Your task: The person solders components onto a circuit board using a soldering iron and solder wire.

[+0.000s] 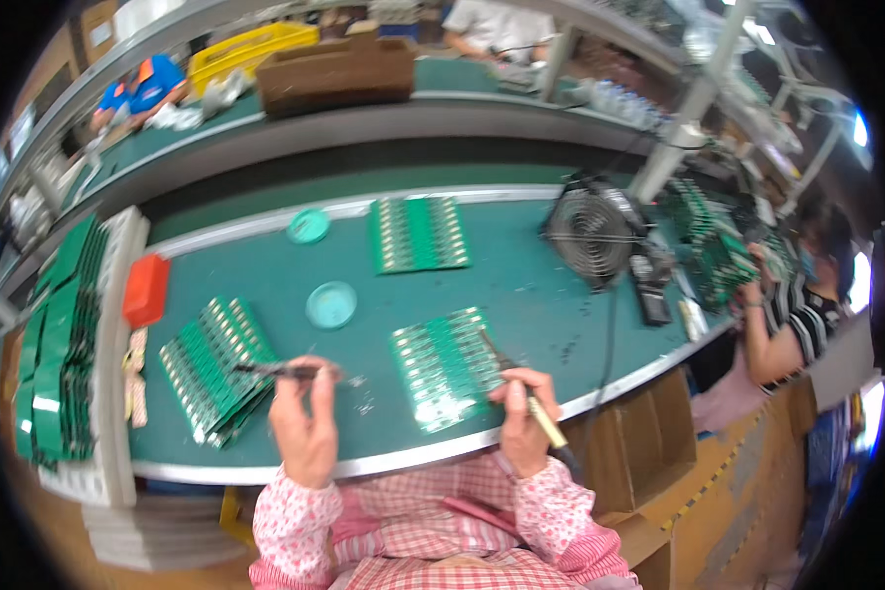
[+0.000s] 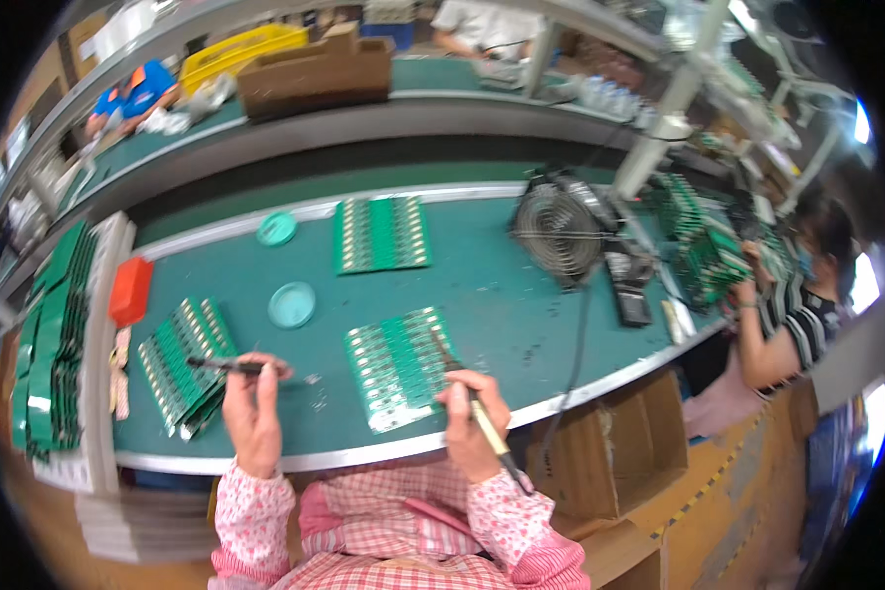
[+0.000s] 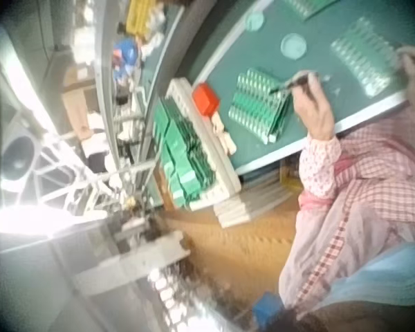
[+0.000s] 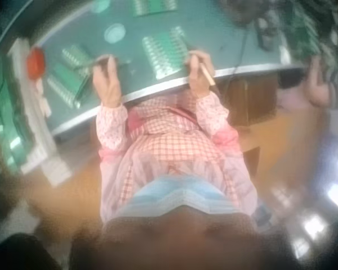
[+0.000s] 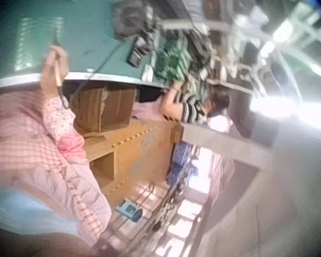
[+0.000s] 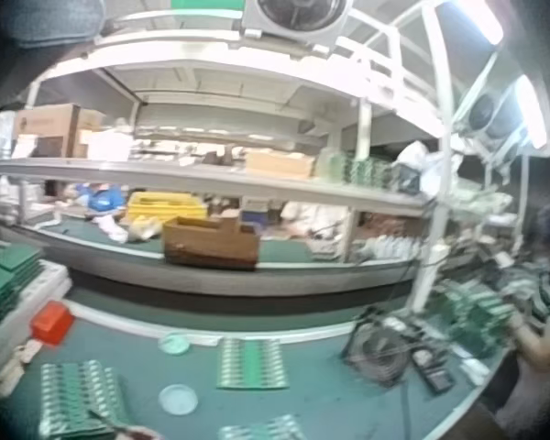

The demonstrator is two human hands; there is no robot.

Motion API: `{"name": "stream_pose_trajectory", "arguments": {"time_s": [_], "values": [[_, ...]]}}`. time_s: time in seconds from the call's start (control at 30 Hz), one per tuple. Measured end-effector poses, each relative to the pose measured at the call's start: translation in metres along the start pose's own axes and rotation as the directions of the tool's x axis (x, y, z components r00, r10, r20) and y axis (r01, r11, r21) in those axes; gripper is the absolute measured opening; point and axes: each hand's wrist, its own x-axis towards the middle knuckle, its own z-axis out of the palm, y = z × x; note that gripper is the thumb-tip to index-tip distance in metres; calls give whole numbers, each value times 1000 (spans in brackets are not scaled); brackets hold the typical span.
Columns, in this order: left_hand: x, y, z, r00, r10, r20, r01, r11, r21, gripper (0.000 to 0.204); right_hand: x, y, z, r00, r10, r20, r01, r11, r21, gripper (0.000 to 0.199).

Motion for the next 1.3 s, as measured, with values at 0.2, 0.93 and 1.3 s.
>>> {"name": "stream_pose_trajectory", "arguments": {"time_s": [0.2, 0.93, 1.3], "values": [[-11, -17, -2, 997, -67, 23, 68, 997, -39, 12, -3, 2, -15, 981, 30, -194, -20, 998, 53, 20], [-7, 56, 10, 983, -89, 164, 137, 939, -316, 26, 46, 43, -121, 981, -41, -190, 2, 980, -201, 22], [-18, 209, 9, 601, 697, 391, 348, 213, -913, 34, 14, 53, -79, 998, -63, -17, 58, 980, -190, 26]]}}
